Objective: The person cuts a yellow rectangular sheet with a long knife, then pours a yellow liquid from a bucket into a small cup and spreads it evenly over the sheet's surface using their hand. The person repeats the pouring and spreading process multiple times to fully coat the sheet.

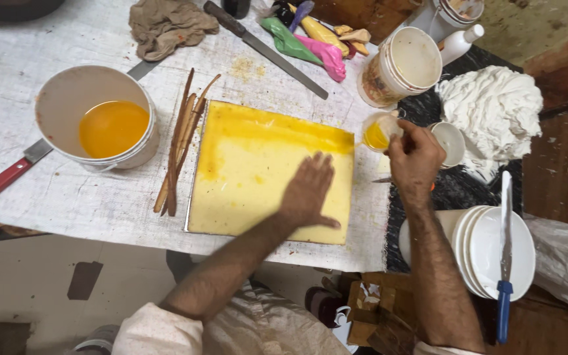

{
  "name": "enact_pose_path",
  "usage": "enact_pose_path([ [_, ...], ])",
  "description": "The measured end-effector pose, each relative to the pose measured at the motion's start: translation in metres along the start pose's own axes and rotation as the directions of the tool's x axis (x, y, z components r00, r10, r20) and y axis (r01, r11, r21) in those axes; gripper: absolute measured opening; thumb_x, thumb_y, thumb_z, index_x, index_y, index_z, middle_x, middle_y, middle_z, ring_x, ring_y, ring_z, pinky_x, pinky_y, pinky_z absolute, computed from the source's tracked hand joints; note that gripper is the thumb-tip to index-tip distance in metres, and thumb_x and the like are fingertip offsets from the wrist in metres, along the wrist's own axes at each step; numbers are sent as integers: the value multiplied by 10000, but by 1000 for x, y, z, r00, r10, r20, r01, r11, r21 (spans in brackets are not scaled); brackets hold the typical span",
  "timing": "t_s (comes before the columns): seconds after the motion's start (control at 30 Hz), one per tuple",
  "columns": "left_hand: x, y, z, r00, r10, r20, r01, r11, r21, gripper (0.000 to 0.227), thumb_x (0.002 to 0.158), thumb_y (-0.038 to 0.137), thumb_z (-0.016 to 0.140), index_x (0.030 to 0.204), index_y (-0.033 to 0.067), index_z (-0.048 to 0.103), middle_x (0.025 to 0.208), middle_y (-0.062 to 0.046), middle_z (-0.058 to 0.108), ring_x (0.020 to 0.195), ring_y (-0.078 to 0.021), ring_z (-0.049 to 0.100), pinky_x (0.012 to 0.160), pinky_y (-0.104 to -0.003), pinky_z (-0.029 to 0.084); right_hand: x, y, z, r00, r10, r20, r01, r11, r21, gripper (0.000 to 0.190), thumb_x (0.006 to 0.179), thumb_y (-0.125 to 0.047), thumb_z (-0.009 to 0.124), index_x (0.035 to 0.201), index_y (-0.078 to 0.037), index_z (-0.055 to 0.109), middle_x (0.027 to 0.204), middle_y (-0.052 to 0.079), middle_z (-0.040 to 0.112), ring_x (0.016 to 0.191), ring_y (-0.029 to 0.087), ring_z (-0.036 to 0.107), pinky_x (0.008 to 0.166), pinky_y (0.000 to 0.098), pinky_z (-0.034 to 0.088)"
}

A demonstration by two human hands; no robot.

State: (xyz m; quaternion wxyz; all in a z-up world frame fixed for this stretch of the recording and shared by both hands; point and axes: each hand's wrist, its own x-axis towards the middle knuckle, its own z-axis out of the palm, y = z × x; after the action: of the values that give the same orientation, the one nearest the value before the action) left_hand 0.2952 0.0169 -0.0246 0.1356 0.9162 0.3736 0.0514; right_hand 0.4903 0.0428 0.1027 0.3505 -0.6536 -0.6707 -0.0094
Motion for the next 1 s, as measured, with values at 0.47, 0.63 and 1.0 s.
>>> enact_pose_path([
  [0.47, -71, -142, -23, 829, -557, 59, 559, 828, -40, 1327, 747, 954, 486, 1631, 45, 91, 1688, -266, -27, 1558, -428, -66, 1233, -608, -3, -1, -77, 60, 976, -211, 48, 203, 971, 124, 217, 928, 9, 775, 1141, -10, 743, 806, 78, 639, 649, 142, 635, 611, 302, 547],
  [0.63, -84, -170, -17, 854, -518, 47, 501, 796, -338, 1390, 723, 901, 559, 1611, -12, 2, 1694, -243, -118, 1566, -386, -103, 1246, -514, 20, 1, -124, 83, 954, -296, 48, 275, 928, 249, 227, 937, 30, 761, 1156, -7, 719, 817, 76, 633, 681, 141, 667, 637, 271, 578],
  [1.0, -39, -101, -18, 921, -388, -32, 389, 920, 50, 1442, 720, 1001, 453, 1593, -102, 138, 1678, -307, 52, 1562, -432, -4, 1256, -537, -13, -21, -67, 31, 792, -608, 55, 608, 777, -162, 254, 838, 29, 794, 1075, -51, 744, 746, 58, 580, 604, 215, 585, 539, 367, 482],
])
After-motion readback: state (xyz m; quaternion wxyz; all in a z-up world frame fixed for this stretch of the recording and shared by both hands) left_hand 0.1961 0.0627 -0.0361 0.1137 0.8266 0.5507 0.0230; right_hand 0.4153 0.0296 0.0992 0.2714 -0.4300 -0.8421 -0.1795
